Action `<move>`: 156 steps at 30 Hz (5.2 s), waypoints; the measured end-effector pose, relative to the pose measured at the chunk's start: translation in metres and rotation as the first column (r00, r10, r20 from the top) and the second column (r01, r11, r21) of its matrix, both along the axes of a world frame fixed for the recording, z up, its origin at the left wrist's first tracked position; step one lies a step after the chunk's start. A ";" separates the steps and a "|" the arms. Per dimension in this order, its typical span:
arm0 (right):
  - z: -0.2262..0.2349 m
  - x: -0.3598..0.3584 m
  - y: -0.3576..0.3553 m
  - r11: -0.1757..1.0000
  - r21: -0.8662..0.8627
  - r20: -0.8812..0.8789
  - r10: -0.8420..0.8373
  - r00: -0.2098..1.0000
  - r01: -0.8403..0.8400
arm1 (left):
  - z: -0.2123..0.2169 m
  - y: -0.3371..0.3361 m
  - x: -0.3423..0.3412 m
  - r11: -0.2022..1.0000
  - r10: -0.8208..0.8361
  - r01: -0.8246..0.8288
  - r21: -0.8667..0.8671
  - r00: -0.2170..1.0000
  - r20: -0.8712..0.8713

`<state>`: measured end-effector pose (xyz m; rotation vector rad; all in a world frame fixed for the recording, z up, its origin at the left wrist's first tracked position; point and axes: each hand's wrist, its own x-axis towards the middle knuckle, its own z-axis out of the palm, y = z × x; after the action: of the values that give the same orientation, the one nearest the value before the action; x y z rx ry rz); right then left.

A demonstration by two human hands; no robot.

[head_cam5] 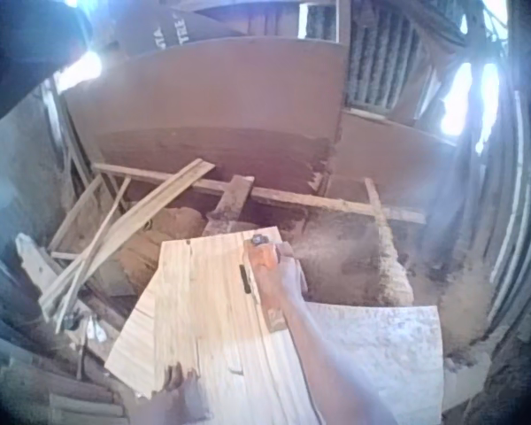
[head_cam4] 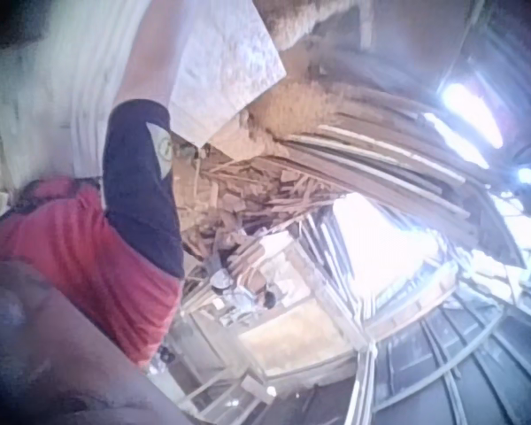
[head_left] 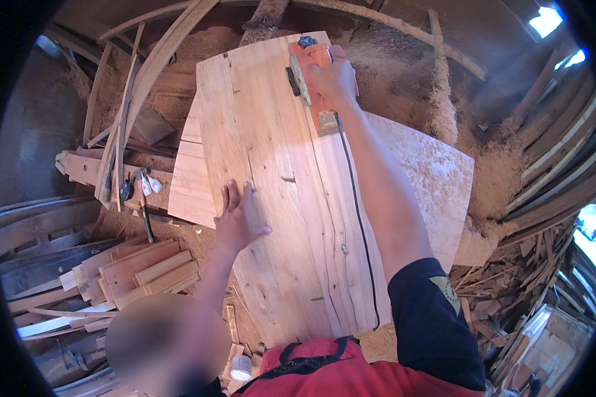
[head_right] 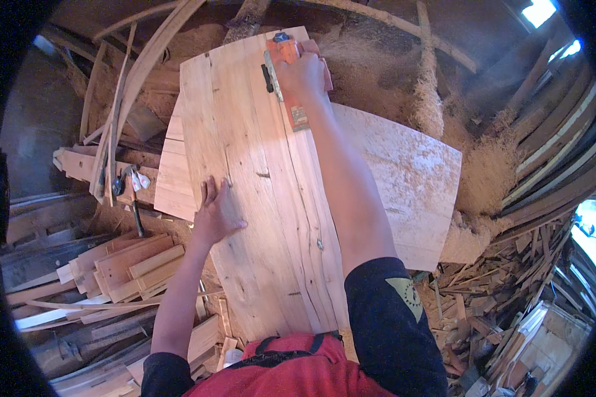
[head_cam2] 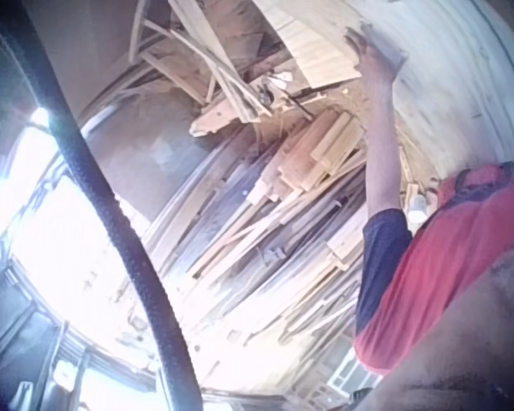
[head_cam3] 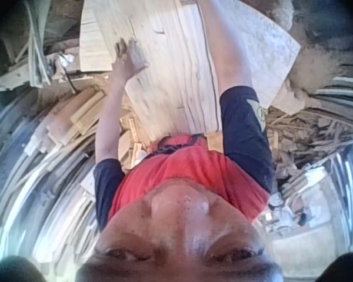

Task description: The person sands the surface of a wood plank using a power sander, turning the plank over to sand multiple sides.

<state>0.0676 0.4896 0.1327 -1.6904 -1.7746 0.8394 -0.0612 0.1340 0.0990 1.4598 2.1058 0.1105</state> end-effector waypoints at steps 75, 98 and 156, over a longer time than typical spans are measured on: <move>0.032 0.104 -0.263 0.995 -0.093 -0.046 0.036 0.998 -0.040 | -0.009 -0.001 -0.007 0.996 -0.088 0.085 -0.029 0.991 -0.104; 0.010 -0.082 0.021 0.992 0.013 0.069 0.121 0.990 -0.122 | 0.004 -0.001 -0.007 0.999 0.036 -0.036 -0.028 0.999 0.012; 0.019 0.213 -0.516 0.986 -0.161 -0.180 0.008 0.984 -0.038 | -0.049 -0.345 0.147 0.648 0.621 -0.715 -0.263 0.296 0.726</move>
<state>0.2804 -0.0262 0.1514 -1.6405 -1.6448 1.1380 0.0859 -0.2114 0.0498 0.2623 1.7695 1.0247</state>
